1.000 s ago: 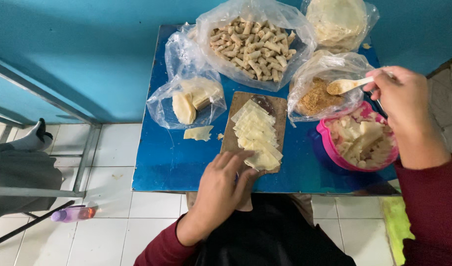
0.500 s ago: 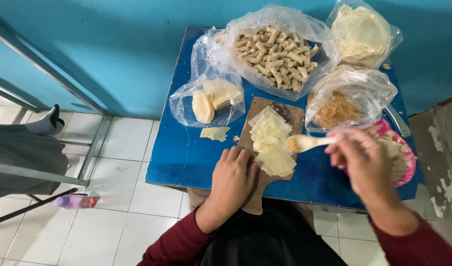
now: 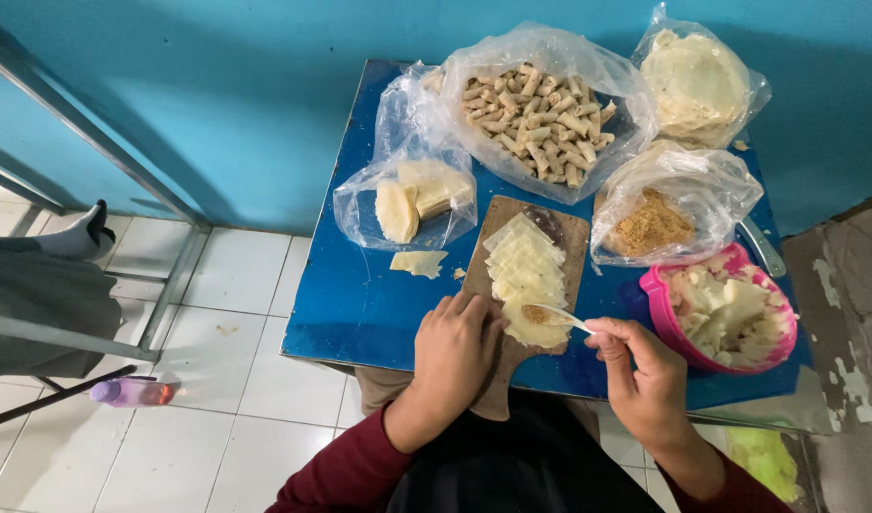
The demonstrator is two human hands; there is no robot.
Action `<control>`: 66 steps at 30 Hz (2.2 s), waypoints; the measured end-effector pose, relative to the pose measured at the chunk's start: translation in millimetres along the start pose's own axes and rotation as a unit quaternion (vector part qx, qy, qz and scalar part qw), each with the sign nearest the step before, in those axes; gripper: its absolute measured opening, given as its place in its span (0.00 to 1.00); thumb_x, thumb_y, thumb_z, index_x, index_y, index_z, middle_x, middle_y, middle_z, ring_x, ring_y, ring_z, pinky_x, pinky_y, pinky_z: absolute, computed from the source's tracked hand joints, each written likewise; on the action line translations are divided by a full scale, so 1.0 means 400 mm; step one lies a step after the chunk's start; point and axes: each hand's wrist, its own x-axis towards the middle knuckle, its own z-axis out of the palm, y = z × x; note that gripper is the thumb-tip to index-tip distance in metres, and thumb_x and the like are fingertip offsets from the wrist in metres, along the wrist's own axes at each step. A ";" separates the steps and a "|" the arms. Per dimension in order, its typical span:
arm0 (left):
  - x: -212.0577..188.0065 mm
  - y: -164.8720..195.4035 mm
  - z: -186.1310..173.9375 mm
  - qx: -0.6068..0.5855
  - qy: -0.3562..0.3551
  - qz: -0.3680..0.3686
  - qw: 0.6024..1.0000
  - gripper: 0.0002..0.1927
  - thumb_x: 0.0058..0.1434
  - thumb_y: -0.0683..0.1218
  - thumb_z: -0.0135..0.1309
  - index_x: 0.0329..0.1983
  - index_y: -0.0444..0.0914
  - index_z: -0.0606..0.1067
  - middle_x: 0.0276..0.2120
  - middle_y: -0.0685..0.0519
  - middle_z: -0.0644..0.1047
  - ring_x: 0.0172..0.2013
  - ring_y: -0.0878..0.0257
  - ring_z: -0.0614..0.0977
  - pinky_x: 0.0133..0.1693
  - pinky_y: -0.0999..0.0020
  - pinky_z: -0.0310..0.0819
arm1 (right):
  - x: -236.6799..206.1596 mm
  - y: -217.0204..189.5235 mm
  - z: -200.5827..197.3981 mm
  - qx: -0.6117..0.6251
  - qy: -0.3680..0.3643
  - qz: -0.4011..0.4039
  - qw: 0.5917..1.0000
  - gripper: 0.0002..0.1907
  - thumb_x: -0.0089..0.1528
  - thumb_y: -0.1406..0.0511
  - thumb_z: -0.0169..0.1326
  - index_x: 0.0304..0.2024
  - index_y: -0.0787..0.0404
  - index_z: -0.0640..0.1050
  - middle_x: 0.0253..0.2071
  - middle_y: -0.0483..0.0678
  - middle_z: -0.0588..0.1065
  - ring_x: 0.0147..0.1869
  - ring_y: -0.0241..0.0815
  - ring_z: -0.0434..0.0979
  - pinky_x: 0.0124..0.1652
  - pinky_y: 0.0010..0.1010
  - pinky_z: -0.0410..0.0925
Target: The person sits at a small blue table and wraps thin pastry sheets around pieces of filling, folding them by hand on a wooden board. They sprinkle a brown powder over the wrapped pieces with a spoon and place the finished rolls into a plastic bag with other completed rolls.
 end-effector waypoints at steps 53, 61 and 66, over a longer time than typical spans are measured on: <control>0.006 -0.006 0.016 0.024 -0.024 -0.026 0.999 0.08 0.60 0.47 0.61 0.33 0.38 0.76 0.30 0.49 0.78 0.35 0.50 0.79 0.37 0.55 0.72 | 0.197 0.081 -0.141 -0.169 0.162 -0.010 0.972 0.07 0.78 0.71 0.50 0.49 0.69 0.79 0.37 0.55 0.80 0.39 0.43 0.80 0.42 0.35 0.72; 0.009 -0.002 0.016 0.012 -0.007 0.011 1.000 0.06 0.60 0.45 0.60 0.34 0.39 0.76 0.32 0.49 0.77 0.36 0.50 0.78 0.37 0.57 0.73 | 0.197 -0.028 -0.097 -0.455 0.135 -0.127 0.871 0.24 0.58 0.64 0.64 0.55 0.65 0.80 0.41 0.57 0.76 0.49 0.54 0.74 0.49 0.44 0.64; 0.006 -0.001 0.017 0.006 -0.012 0.005 1.000 0.06 0.60 0.44 0.59 0.35 0.37 0.75 0.33 0.48 0.77 0.36 0.49 0.78 0.37 0.56 0.73 | 0.106 -0.082 -0.030 -0.237 0.022 -0.129 0.963 0.13 0.61 0.63 0.63 0.47 0.58 0.78 0.41 0.50 0.76 0.47 0.51 0.74 0.50 0.44 0.64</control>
